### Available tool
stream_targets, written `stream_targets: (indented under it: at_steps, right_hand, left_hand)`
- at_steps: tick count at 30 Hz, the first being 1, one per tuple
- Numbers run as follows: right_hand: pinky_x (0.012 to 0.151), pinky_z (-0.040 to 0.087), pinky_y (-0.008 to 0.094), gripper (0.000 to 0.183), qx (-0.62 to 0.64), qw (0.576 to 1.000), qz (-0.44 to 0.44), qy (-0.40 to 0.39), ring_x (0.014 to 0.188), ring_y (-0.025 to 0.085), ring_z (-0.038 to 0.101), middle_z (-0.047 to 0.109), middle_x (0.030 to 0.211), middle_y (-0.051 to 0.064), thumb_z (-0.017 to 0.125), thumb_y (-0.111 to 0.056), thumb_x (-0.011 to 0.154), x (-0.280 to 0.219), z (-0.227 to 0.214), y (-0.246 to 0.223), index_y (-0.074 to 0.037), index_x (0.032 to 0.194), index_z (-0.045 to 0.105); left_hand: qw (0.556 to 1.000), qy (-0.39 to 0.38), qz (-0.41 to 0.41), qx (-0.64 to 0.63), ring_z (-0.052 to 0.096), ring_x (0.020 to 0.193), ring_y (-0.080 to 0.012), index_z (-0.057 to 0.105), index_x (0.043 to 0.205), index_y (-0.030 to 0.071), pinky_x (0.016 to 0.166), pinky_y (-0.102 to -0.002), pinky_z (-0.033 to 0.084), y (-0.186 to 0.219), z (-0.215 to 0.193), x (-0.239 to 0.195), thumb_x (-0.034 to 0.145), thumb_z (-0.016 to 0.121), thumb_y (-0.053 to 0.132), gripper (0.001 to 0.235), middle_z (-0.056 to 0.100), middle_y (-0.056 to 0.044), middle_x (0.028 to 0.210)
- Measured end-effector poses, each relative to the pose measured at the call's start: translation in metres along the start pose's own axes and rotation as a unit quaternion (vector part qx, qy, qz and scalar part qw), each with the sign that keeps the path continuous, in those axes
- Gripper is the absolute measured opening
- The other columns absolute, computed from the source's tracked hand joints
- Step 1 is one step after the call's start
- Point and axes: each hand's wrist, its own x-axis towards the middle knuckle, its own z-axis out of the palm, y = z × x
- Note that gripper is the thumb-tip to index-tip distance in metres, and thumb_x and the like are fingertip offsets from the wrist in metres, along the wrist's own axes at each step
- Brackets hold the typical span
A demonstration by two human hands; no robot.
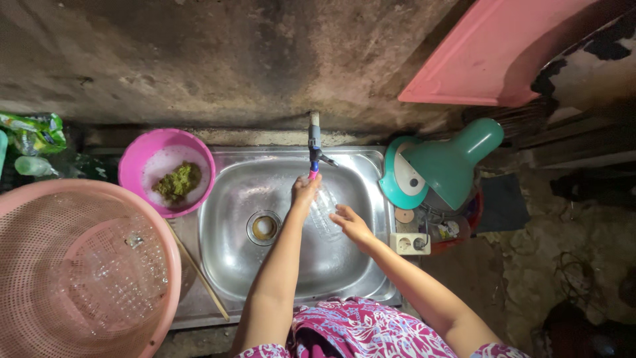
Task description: The person washes clear plastic bottles under running tap water in a stainless steel sink, rinsing each bottle and placing it into a pink colander. The person then moves to a table, opens a plastic bag, and retrieves additional bottles to wash.
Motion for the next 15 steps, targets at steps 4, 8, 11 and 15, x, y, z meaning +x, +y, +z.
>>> stream_targets:
  at_steps: [4,8,11,15]
  right_hand:
    - [0.109,0.048,0.042,0.102,-0.077,0.995,-0.063,0.024,0.137,0.033,0.053,0.052,0.149,0.022,0.087,-0.044,0.076,0.015,0.020,-0.009,-0.007,0.155,0.034]
    - [0.108,0.048,0.043,0.110,-0.099,0.992,-0.068,0.027,0.135,0.034,0.053,0.053,0.147,0.023,0.090,-0.043,0.071,0.023,0.028,-0.017,-0.008,0.157,0.031]
    - [0.108,0.048,0.042,0.113,-0.121,0.989,-0.078,0.019,0.134,0.034,0.057,0.056,0.145,0.023,0.092,-0.040,0.069,0.025,0.031,-0.022,-0.006,0.156,0.030]
    - [0.107,0.050,0.042,0.108,-0.100,0.994,-0.052,0.008,0.134,0.033,0.056,0.057,0.144,0.023,0.091,-0.033,0.068,0.026,0.036,-0.025,-0.007,0.154,0.033]
  left_hand:
    - [0.992,0.026,0.039,0.113,0.059,0.075,-0.0133,0.059,0.111,0.004,0.065,-0.031,0.050,0.005,-0.001,-0.016,0.095,0.073,0.041,0.043,0.066,-0.003,0.088]
    - [0.987,0.007,0.075,0.140,0.059,0.085,-0.0148,0.058,0.121,0.008,0.074,-0.033,0.050,0.013,-0.006,-0.030,0.098,0.068,0.038,0.039,0.065,-0.005,0.096]
    - [0.982,-0.020,0.134,0.130,0.059,0.091,-0.0167,0.056,0.126,0.009,0.079,-0.034,0.050,0.016,-0.009,-0.039,0.099,0.068,0.033,0.039,0.064,-0.007,0.103]
    - [0.980,-0.033,0.159,0.119,0.062,0.097,-0.0178,0.056,0.129,0.010,0.083,-0.033,0.051,0.019,-0.009,-0.045,0.097,0.069,0.030,0.039,0.065,-0.009,0.111]
